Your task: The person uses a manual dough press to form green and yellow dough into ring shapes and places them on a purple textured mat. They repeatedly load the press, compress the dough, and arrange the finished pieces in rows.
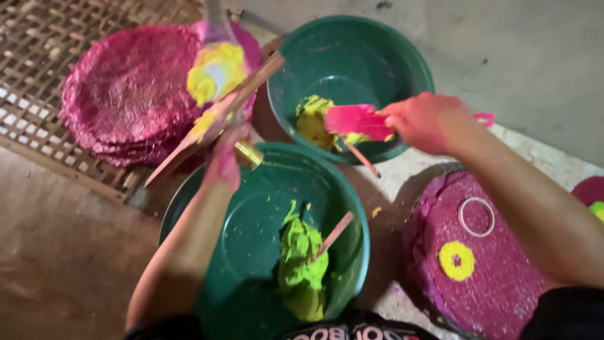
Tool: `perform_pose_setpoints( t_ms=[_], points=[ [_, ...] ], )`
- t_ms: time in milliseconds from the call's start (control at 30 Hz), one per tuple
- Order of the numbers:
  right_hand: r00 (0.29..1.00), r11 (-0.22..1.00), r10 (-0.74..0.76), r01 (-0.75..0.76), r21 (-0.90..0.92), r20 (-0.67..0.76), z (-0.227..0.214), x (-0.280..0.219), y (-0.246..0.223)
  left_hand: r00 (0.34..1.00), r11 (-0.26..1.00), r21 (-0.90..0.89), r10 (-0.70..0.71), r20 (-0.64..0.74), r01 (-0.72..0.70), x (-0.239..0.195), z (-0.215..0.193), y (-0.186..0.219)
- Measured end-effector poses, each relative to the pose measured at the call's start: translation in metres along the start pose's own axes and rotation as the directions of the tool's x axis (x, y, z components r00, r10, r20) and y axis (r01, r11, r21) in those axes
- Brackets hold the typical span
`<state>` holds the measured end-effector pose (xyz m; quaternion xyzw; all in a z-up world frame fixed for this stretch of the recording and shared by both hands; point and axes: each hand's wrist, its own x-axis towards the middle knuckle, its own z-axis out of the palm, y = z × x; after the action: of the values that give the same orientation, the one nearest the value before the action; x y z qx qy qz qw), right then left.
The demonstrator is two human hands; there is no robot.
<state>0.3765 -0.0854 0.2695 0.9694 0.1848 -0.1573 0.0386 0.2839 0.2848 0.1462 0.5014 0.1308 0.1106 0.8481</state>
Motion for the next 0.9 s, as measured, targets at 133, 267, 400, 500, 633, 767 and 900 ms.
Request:
perform_pose_setpoints(
  t_ms=[133,267,400,500,633,767,900],
  points=[
    [0.990,0.999,0.032,-0.036,0.026,0.136,0.052,0.098,0.061,0.998,0.998,-0.042,-0.050,0.035,0.052,0.095,0.032,-0.059],
    [0.966,0.994,0.070,-0.089,0.067,0.247,0.130,0.168,0.088,0.995,0.995,0.085,-0.041,-0.092,0.049,0.140,0.051,-0.112],
    [0.930,0.993,-0.112,0.114,0.013,0.351,0.203,0.211,0.078,0.993,0.999,0.046,0.015,-0.121,-0.009,0.142,0.060,-0.135],
    [0.922,0.983,-0.170,0.186,-0.012,0.349,0.237,0.233,0.051,0.984,0.999,0.000,-0.048,-0.174,0.049,0.134,0.059,-0.135],
    [0.908,0.975,-0.199,0.144,0.170,0.368,0.245,0.238,0.017,0.990,0.996,-0.085,0.012,-0.142,-0.024,0.132,0.064,-0.136],
    [0.948,0.940,-0.230,0.158,0.301,0.221,0.242,0.234,-0.007,0.993,0.996,-0.070,0.040,-0.114,-0.048,0.129,0.064,-0.141],
    [0.879,0.738,-0.477,0.397,0.545,0.005,0.233,0.242,-0.011,0.991,0.996,-0.014,0.082,-0.107,-0.084,0.136,0.064,-0.140]
  ],
)
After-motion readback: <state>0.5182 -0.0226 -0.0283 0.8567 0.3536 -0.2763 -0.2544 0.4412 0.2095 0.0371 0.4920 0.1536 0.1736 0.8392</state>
